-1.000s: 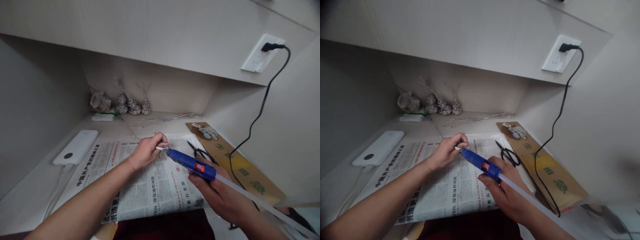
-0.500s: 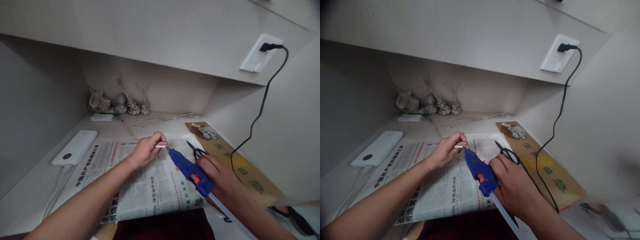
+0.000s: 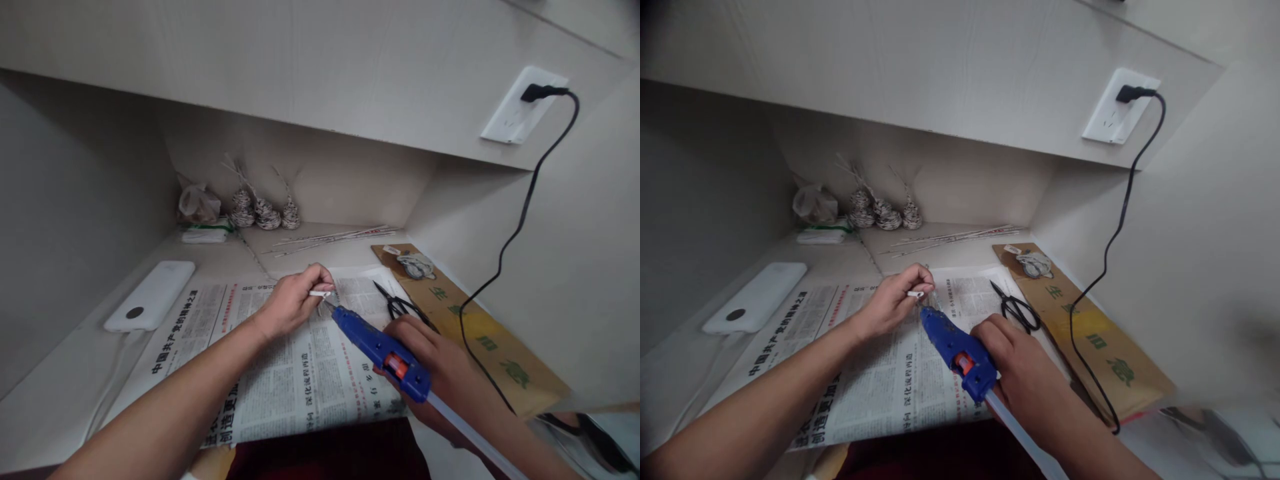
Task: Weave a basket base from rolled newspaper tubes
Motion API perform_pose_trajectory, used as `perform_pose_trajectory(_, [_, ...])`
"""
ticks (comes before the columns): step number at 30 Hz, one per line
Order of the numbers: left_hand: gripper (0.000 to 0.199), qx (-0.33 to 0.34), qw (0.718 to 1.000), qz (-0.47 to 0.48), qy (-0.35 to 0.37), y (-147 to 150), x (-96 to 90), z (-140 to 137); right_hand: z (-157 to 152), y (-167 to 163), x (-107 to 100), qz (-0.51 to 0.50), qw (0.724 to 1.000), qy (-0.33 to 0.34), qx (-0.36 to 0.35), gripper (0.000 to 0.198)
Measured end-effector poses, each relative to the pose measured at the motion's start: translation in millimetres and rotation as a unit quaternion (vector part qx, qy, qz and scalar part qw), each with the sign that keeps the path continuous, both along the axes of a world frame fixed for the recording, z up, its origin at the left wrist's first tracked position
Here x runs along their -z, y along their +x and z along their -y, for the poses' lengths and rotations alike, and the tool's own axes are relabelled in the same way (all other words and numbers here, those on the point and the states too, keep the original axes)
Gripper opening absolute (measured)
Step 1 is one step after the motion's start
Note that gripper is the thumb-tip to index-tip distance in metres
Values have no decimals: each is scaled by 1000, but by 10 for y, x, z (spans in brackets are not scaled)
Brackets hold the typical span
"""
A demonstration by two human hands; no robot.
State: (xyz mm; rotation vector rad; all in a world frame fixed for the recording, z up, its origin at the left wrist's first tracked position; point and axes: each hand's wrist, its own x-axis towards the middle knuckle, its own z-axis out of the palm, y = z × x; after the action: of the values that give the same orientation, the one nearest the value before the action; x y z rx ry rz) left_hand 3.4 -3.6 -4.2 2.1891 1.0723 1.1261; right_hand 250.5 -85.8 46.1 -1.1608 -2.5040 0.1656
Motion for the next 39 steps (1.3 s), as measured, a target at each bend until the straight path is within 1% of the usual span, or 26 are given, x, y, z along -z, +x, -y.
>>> perform_pose_trajectory(5, [16,0,1000,-4,1,-2,7,-8,-17,-35,-2,-17,1000,4,11,11])
perform_pose_trajectory(9, [17,6,1000,-1,-12,-1,0,3,-18,-44,-30,-31,999,19,18,7])
perform_pose_trajectory(12, [18,5,1000,-5,-12,2,-7,13,-24,-41,-27,-45,998,29,30,8])
perform_pose_trajectory(16, [19,5,1000,-10,-8,6,-11,16,-37,-46,-1,-51,998,34,20,10])
perform_pose_trajectory(20, [18,11,1000,-11,1,9,-8,8,-32,-62,-5,-63,997,22,26,11])
perform_pose_trajectory(26, [17,7,1000,-25,2,8,8,-5,-5,-62,-63,-62,997,-35,27,16])
perform_pose_trajectory(30, [17,7,1000,-28,2,4,18,-7,-12,-75,-32,-66,996,-38,40,17])
perform_pose_trajectory(33, [13,10,999,-43,7,0,17,-8,-29,-87,17,-72,996,-33,43,19])
perform_pose_trajectory(36, [9,12,998,-58,14,-5,8,-8,-47,-76,49,-58,997,-30,40,18])
perform_pose_trajectory(39, [12,-2,997,-73,14,-8,-5,-4,-67,-31,43,5,999,2,49,14])
